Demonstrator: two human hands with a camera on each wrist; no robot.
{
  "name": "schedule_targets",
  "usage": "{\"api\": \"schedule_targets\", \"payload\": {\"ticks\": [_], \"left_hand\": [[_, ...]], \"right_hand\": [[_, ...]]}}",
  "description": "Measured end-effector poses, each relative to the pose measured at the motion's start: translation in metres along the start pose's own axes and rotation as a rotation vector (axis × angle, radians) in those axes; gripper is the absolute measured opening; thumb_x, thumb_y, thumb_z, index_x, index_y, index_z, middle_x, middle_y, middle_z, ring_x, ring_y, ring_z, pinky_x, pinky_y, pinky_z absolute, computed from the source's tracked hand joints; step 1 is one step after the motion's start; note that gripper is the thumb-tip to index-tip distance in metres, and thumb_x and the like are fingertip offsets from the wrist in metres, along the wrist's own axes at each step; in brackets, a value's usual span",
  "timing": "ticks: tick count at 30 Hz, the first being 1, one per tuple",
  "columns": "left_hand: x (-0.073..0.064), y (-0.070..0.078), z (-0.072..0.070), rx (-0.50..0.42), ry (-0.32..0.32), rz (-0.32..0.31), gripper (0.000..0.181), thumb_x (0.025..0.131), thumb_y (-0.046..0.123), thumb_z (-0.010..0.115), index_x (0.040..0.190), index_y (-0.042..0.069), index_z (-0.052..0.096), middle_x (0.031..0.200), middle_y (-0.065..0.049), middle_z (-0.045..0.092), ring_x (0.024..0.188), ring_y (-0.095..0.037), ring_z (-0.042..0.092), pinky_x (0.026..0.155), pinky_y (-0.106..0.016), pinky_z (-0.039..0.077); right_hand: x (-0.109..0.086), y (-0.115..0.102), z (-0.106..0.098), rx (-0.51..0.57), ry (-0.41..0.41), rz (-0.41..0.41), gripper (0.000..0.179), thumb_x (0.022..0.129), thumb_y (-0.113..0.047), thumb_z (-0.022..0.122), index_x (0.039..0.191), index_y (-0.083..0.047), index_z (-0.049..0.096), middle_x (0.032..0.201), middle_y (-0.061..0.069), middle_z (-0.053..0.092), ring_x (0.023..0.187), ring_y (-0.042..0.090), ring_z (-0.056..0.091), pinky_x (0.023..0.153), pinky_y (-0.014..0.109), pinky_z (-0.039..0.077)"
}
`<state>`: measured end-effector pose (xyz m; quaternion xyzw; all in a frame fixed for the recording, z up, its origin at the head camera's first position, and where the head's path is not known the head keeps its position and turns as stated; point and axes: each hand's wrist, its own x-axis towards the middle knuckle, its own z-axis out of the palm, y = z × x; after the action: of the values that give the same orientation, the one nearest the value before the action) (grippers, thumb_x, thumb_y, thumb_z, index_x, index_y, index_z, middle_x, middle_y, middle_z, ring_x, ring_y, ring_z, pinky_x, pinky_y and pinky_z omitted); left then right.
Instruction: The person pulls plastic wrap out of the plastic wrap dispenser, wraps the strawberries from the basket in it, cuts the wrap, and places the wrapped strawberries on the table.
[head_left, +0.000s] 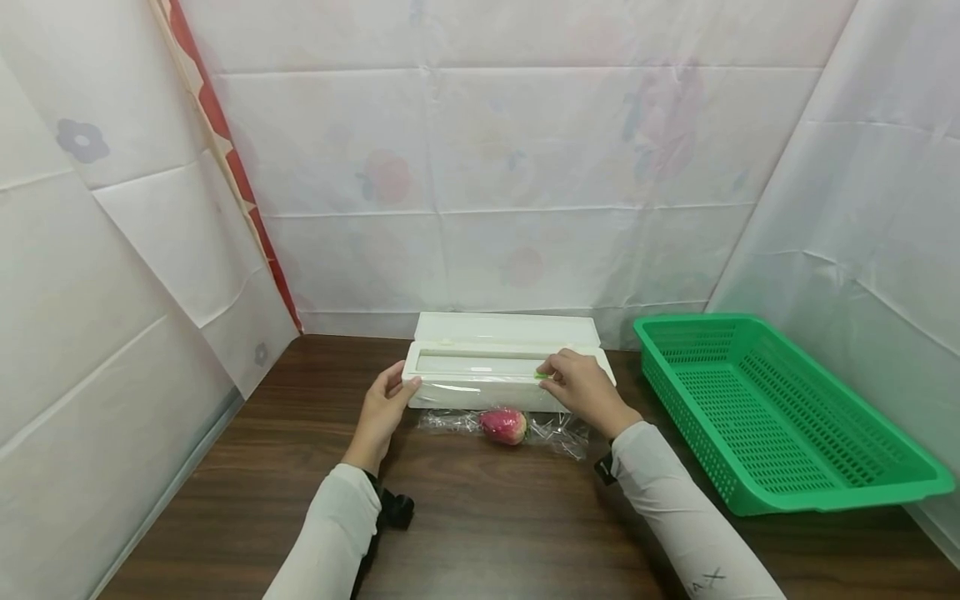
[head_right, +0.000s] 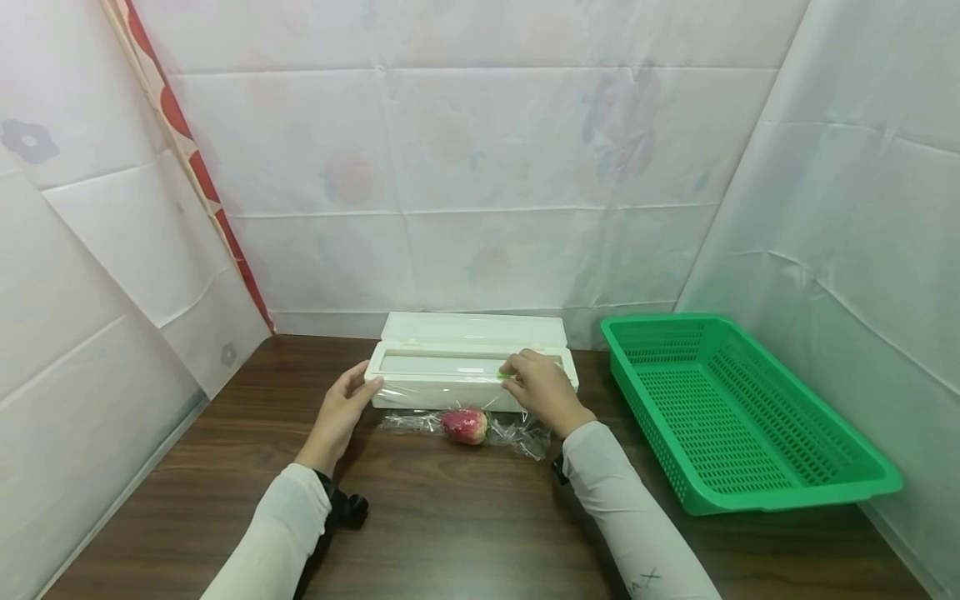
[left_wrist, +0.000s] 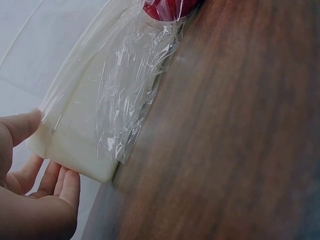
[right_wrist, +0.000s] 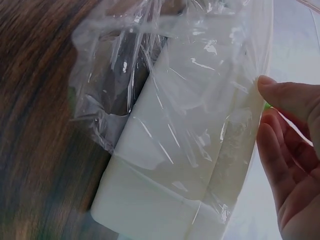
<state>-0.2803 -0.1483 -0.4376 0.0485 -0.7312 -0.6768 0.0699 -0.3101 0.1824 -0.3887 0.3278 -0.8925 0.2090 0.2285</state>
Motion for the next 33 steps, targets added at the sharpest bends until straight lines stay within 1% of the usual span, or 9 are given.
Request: {"api": "schedule_targets", "payload": {"ticks": [5, 11, 18, 26, 33], "left_hand": [[0.0005, 0.0003, 0.0002, 0.001, 0.0, -0.002, 0.063, 0.1, 0.028, 0.065, 0.153, 0.008, 0.037, 0.151, -0.016, 0.04, 0.138, -0.032, 0.041, 0.111, -0.046, 0.037], [0.0009, 0.0005, 0.001, 0.0, 0.002, 0.002, 0.062, 0.1, 0.028, 0.065, 0.152, 0.009, 0.038, 0.15, -0.015, 0.041, 0.138, -0.032, 0.041, 0.111, -0.046, 0.038], [0.0001, 0.0007, 0.0007, 0.003, 0.003, -0.002, 0.062, 0.1, 0.027, 0.064, 0.153, 0.008, 0.038, 0.15, -0.016, 0.041, 0.138, -0.032, 0.041, 0.11, -0.046, 0.038], [-0.0004, -0.0012, 0.0003, -0.014, 0.001, 0.005, 0.061, 0.1, 0.026, 0.065, 0.152, 0.008, 0.038, 0.15, -0.016, 0.041, 0.138, -0.032, 0.041, 0.11, -0.048, 0.038], [-0.0011, -0.0013, 0.0011, -0.019, 0.018, 0.014, 0.062, 0.099, 0.026, 0.067, 0.151, 0.007, 0.04, 0.149, -0.017, 0.042, 0.137, -0.034, 0.042, 0.11, -0.049, 0.038]], "right_hand": [[0.0007, 0.001, 0.0008, -0.021, 0.0, -0.051, 0.017, 0.084, -0.005, 0.082, 0.098, -0.009, 0.073, 0.091, 0.002, 0.07, 0.074, 0.014, 0.066, 0.065, 0.03, 0.055], [0.0009, -0.0008, -0.0009, -0.041, -0.028, -0.051, 0.02, 0.085, -0.005, 0.08, 0.102, -0.012, 0.073, 0.096, 0.0, 0.071, 0.076, 0.013, 0.065, 0.067, 0.031, 0.055], [0.0005, -0.0018, -0.0012, -0.044, -0.029, -0.092, 0.021, 0.085, -0.003, 0.079, 0.103, -0.011, 0.072, 0.098, 0.001, 0.071, 0.078, 0.015, 0.067, 0.069, 0.033, 0.056], [0.0009, -0.0006, 0.0006, -0.043, -0.072, -0.13, 0.029, 0.086, 0.002, 0.075, 0.112, -0.013, 0.074, 0.108, 0.002, 0.072, 0.095, 0.021, 0.066, 0.08, 0.039, 0.055], [0.0023, -0.0013, 0.0002, -0.049, -0.083, -0.148, 0.033, 0.086, 0.003, 0.074, 0.115, -0.013, 0.073, 0.11, 0.003, 0.072, 0.1, 0.023, 0.066, 0.084, 0.041, 0.055]]}}
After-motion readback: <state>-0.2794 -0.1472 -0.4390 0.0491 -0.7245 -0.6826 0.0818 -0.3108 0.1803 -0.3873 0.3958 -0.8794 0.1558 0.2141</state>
